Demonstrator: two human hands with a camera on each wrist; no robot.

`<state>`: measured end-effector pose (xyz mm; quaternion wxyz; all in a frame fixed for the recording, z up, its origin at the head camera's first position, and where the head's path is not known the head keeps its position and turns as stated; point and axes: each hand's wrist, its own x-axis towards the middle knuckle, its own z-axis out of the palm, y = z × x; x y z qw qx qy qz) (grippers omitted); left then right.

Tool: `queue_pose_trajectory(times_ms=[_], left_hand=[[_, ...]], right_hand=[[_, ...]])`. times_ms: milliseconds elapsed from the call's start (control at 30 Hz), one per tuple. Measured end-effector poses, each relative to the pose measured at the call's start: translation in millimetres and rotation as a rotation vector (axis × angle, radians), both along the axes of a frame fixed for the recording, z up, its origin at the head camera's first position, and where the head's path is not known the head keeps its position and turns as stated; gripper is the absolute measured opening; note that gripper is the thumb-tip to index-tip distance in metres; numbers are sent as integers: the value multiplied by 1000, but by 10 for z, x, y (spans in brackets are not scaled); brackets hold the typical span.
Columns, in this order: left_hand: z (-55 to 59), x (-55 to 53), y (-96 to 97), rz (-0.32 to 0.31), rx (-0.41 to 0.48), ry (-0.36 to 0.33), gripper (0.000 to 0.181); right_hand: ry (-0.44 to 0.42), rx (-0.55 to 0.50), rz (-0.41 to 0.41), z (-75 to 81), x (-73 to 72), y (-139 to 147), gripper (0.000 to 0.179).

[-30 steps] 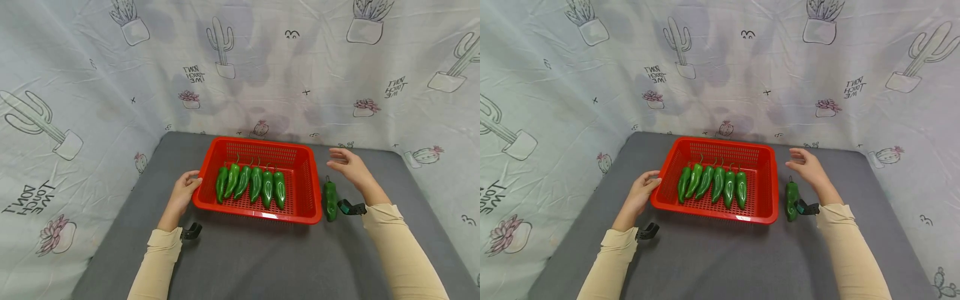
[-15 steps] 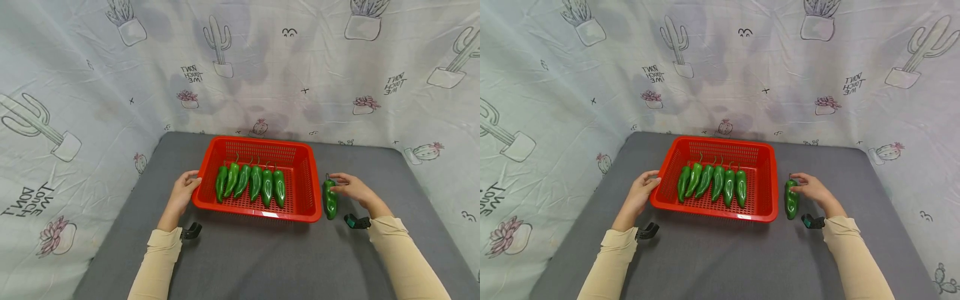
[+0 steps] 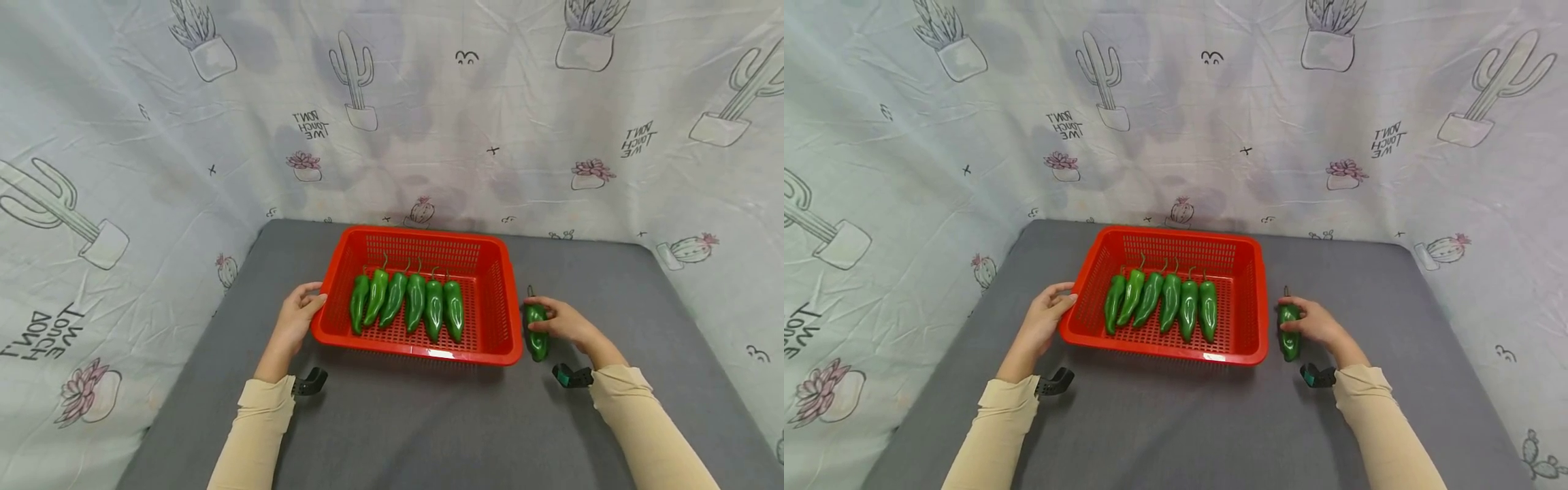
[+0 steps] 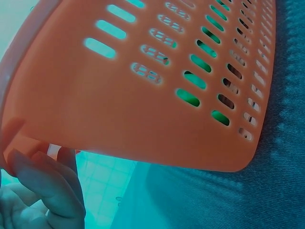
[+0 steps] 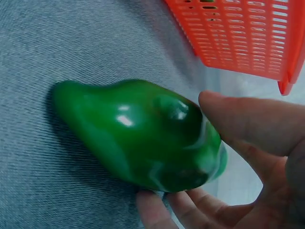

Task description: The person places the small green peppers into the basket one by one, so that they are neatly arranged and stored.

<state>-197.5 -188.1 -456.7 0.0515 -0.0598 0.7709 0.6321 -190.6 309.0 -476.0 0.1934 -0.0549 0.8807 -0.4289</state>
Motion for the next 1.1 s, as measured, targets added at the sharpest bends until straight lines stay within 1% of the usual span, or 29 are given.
queue_pose_trajectory(times_ms=[267, 433, 567, 733, 867, 967, 1100], left_hand=[[-16, 38, 2, 9, -10, -6, 39], [-8, 20, 12, 12, 4, 0, 38], [1, 5, 9, 13, 11, 11, 38], [1, 9, 2, 16, 17, 10, 37], [-6, 15, 0, 15, 17, 11, 38], [-8, 15, 1, 7, 12, 8, 39], [-4, 15, 1, 7, 5, 5, 40]], right_hand=[[98, 31, 24, -96, -32, -12, 57], [116, 53, -5, -111, -32, -31, 56], [91, 26, -57, -91, -9, -37, 58], [64, -41, -120, -45, 33, -16, 60], [63, -66, -156, 12, 34, 15, 61], [96, -51, -174, 104, 23, 41, 61], [162, -27, -190, 277, 4, 42, 61]])
